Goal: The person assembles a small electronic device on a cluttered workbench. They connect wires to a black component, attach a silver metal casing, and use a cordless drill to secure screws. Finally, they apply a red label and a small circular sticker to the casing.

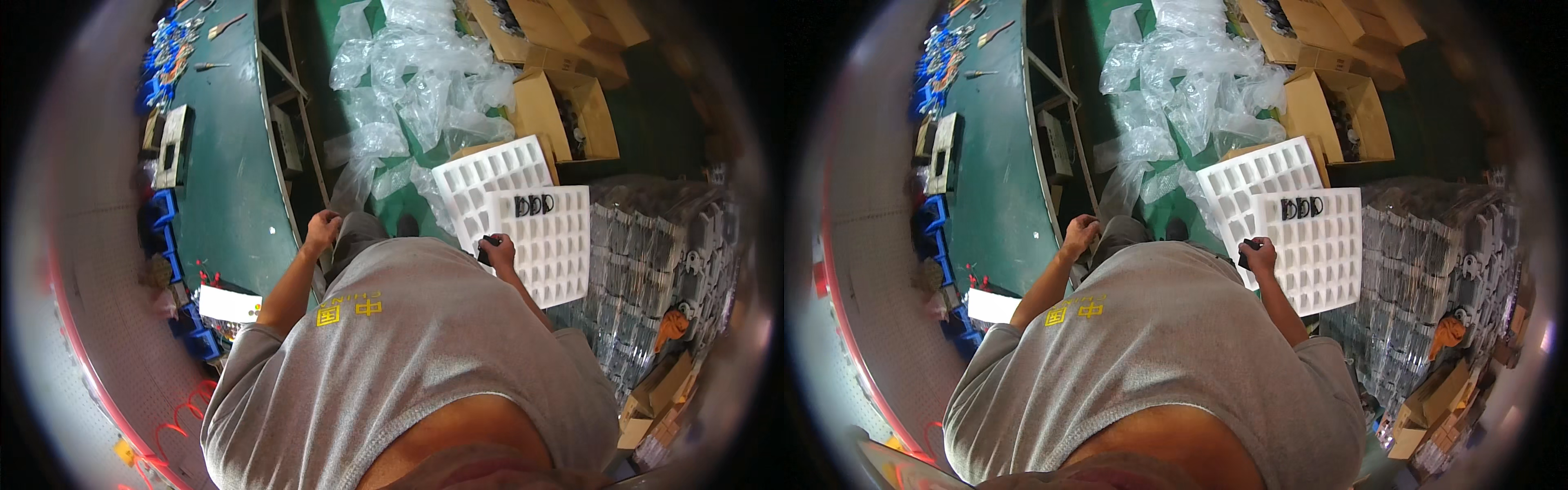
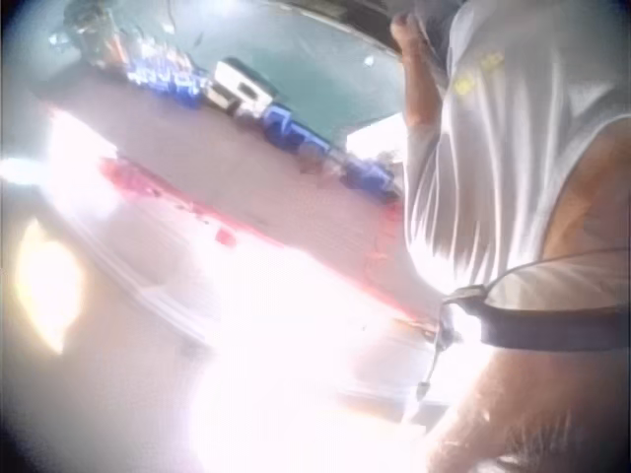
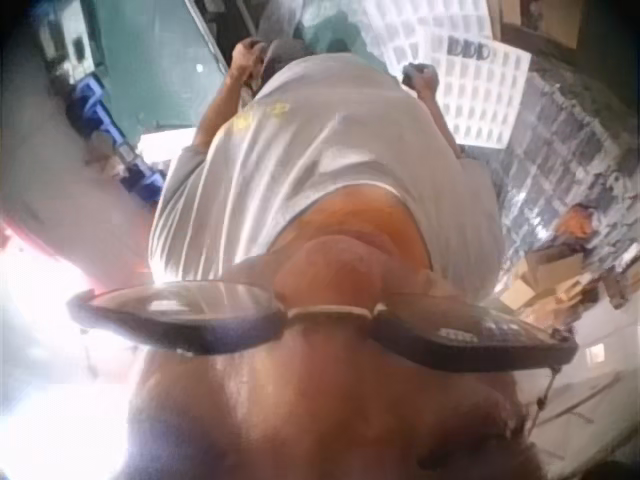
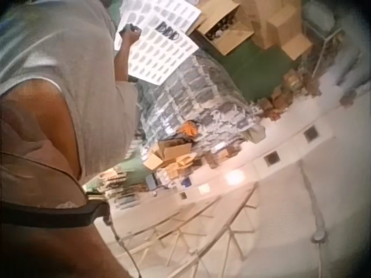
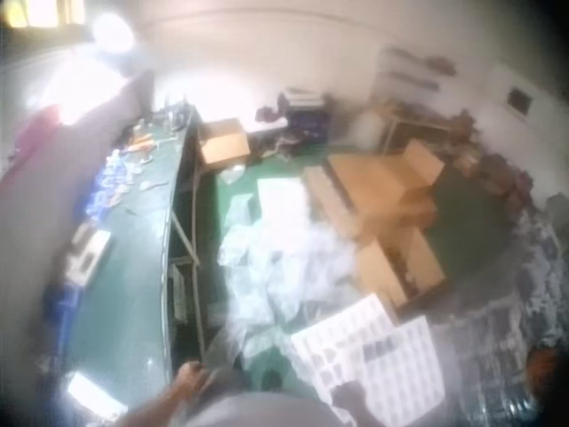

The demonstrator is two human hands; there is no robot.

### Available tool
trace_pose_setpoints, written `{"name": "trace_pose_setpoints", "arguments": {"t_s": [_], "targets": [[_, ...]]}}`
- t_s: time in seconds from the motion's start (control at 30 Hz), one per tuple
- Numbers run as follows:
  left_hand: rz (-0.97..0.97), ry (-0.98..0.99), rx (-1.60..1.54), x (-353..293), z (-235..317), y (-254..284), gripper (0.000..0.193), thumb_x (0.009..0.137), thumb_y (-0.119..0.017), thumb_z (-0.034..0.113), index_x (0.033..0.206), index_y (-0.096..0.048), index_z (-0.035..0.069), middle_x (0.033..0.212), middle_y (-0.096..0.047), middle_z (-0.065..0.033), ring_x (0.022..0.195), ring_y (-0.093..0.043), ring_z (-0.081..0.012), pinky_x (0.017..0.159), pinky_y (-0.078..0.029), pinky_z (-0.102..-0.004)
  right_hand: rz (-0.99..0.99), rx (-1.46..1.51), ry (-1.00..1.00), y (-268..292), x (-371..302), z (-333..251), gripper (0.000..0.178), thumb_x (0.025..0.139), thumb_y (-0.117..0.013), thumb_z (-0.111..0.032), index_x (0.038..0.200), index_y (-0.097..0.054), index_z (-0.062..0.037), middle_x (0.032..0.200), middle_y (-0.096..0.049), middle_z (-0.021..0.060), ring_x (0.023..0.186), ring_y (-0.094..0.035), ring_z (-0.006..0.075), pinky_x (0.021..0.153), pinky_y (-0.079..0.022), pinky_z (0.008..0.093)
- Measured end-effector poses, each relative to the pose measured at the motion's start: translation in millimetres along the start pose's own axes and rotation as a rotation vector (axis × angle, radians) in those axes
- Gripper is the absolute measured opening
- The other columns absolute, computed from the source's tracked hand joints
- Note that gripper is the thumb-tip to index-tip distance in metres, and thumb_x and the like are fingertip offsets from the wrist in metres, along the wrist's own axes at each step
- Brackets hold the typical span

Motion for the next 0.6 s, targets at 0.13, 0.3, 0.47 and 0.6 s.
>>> {"name": "trace_pose_setpoints", "arguments": {"t_s": [0.13, 0.3, 0.47, 0.6], "targets": [[-0.078, 0.100, 0.079, 52.7, 0.4, 26.1, 0.027, 0.085, -0.067, 0.022, 0.097, -0.073, -0.001, 0.077, -0.071, -0.0120, 0.063, -0.067, -0.0175, 0.061, -0.055, -0.0337, 0.040, 0.027, -0.062, -10.4, 29.0, -24.0, 0.053, 0.067, -0.087, -0.035, 0.104, -0.069, -0.0022, 0.099, -0.073, 0.0140, 0.090, -0.071, 0.0256, 0.082, -0.056, 0.0376], [-0.241, 0.190, 0.242, 144.9, 8.3, 57.1, 0.025, 0.083, -0.067, 0.021, 0.093, -0.074, -0.001, 0.076, -0.072, -0.0120, 0.060, -0.068, -0.0200, 0.057, -0.055, -0.0339, 0.160, 0.151, -0.143, -29.9, 70.9, -75.4, 0.051, 0.066, -0.086, -0.033, 0.102, -0.068, -0.0019, 0.094, -0.073, 0.0146, 0.085, -0.071, 0.0247, 0.079, -0.057, 0.0370], [-0.567, 0.495, -0.048, 316.2, 22.2, 96.0, 0.012, 0.095, -0.063, 0.011, 0.097, -0.069, 0.001, 0.073, -0.062, -0.0059, 0.056, -0.055, -0.0129, 0.046, -0.044, -0.0282, 0.283, 0.225, -0.279, -46.3, 88.7, -149.5, 0.052, 0.066, -0.086, -0.033, 0.103, -0.067, -0.0014, 0.093, -0.073, 0.0153, 0.084, -0.071, 0.0251, 0.078, -0.057, 0.0366], [-0.389, 0.334, -0.036, 424.7, 144.5, 138.4, 0.007, 0.094, -0.064, 0.014, 0.093, -0.066, 0.007, 0.066, -0.057, -0.0004, 0.051, -0.052, -0.0118, 0.045, -0.042, -0.0268, 0.310, 0.219, -0.254, -61.0, 106.3, -213.2, 0.053, 0.068, -0.087, -0.037, 0.103, -0.067, -0.0024, 0.090, -0.073, 0.0143, 0.082, -0.071, 0.0240, 0.077, -0.057, 0.0371]]}}
Point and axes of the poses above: each hand's wrist, its own x-axis towards the middle knuckle, its own y-axis out of the back of the hand, z = x × y, the point moved 5 cm from there along x, towards the middle knuckle
